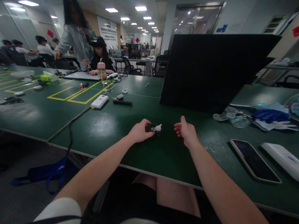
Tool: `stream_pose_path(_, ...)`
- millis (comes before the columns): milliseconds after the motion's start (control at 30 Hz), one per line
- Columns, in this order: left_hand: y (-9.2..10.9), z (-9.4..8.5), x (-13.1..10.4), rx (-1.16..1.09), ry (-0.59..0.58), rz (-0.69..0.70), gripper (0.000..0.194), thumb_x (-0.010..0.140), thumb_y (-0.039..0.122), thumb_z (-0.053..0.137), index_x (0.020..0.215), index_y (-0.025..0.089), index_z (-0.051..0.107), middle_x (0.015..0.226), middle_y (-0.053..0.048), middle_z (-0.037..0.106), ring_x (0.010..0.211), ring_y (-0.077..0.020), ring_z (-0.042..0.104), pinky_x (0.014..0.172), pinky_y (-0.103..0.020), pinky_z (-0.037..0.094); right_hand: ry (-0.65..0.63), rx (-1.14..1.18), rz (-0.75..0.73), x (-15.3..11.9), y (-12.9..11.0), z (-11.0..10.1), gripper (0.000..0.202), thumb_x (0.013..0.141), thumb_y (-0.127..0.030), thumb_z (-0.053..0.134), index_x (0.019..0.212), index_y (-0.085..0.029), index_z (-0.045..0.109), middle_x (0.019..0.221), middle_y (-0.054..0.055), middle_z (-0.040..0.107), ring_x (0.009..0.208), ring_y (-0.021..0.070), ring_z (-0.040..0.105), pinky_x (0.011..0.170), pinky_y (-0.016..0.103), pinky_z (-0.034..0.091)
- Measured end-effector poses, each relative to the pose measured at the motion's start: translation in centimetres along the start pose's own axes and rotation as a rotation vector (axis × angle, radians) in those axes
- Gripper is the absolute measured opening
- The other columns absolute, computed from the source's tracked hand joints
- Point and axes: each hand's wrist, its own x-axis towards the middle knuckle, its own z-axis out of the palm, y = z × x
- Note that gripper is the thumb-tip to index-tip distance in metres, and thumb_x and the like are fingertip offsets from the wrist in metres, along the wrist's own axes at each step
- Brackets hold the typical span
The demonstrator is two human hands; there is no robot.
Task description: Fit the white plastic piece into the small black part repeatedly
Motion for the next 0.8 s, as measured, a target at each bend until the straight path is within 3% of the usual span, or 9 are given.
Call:
stream_pose_path(133, -2.6, -2.5, 0.4, 0.089, 0.079, -0.086, 0.050, 0.078, 0.043, 0.075, 0.120, 0.023, 0.058, 0.108, -0.007, 0.075, 0.097, -0.0228, 0.072, 0.084, -0.034, 0.055, -0.016, -0.019, -0.021, -0.6, -0.4, -0.1, 0.061, 0.092, -0.075, 0.041, 0.085, -0.023, 0.071, 0.093, 0.014, 0.074, 0.078, 0.0272, 0.070, 0.057, 0.037, 0.055)
stream_pose_path(333, -7.8, -9.5, -0.8, 0.316, 0.175, -0.283, 0.053, 0.079, 0.043, 0.070, 0.127, 0.023, 0.055, 0.106, -0.008, 0.074, 0.090, -0.0246, 0.070, 0.074, -0.033, 0.052, -0.034, -0.024, -0.041, -0.5, -0.1, -0.2, 0.061, 0.092, -0.076, 0.039, 0.088, -0.023, 0.071, 0.095, 0.013, 0.074, 0.080, 0.0272, 0.071, 0.058, 0.037, 0.056)
stream_pose_path(467, -10.3, -13.3, -1.9, 0.481, 0.262, -0.389, 0.058, 0.079, 0.044, 0.069, 0.131, 0.024, 0.053, 0.113, -0.010, 0.074, 0.099, -0.0296, 0.069, 0.080, -0.036, 0.052, -0.034, -0.030, -0.043, -0.3, 0.0, -0.3, 0.061, 0.092, -0.076, 0.040, 0.088, -0.023, 0.071, 0.094, 0.013, 0.074, 0.079, 0.0271, 0.071, 0.058, 0.037, 0.056)
stream_pose_path(567, -11.2, -15.3, -2.6, 0.610, 0.306, -0.373, 0.058, 0.079, 0.043, 0.068, 0.133, 0.024, 0.054, 0.122, -0.012, 0.071, 0.106, -0.0324, 0.067, 0.087, -0.039, 0.050, -0.022, -0.020, -0.027, -0.3, 0.0, -0.3, 0.061, 0.092, -0.075, 0.041, 0.089, -0.023, 0.071, 0.097, 0.013, 0.074, 0.081, 0.0264, 0.070, 0.058, 0.036, 0.056)
stream_pose_path(633, -11.3, -16.3, -3.0, 0.715, 0.307, -0.294, 0.057, 0.079, 0.040, 0.067, 0.132, 0.022, 0.056, 0.127, -0.015, 0.068, 0.113, -0.0344, 0.064, 0.097, -0.043, 0.046, -0.019, -0.011, -0.011, -0.3, 0.0, -0.2, 0.061, 0.091, -0.076, 0.043, 0.089, -0.022, 0.072, 0.097, 0.013, 0.074, 0.081, 0.0260, 0.070, 0.057, 0.035, 0.056)
stream_pose_path(800, -11.1, -18.5, -4.0, 0.869, 0.211, -0.084, 0.046, 0.074, 0.029, 0.066, 0.120, 0.024, 0.064, 0.123, -0.014, 0.066, 0.124, -0.0361, 0.057, 0.116, -0.053, 0.024, -0.015, 0.004, -0.009, 0.0, 0.2, -0.1, 0.062, 0.090, -0.077, 0.044, 0.085, -0.022, 0.071, 0.093, 0.013, 0.075, 0.077, 0.0256, 0.070, 0.055, 0.035, 0.054)
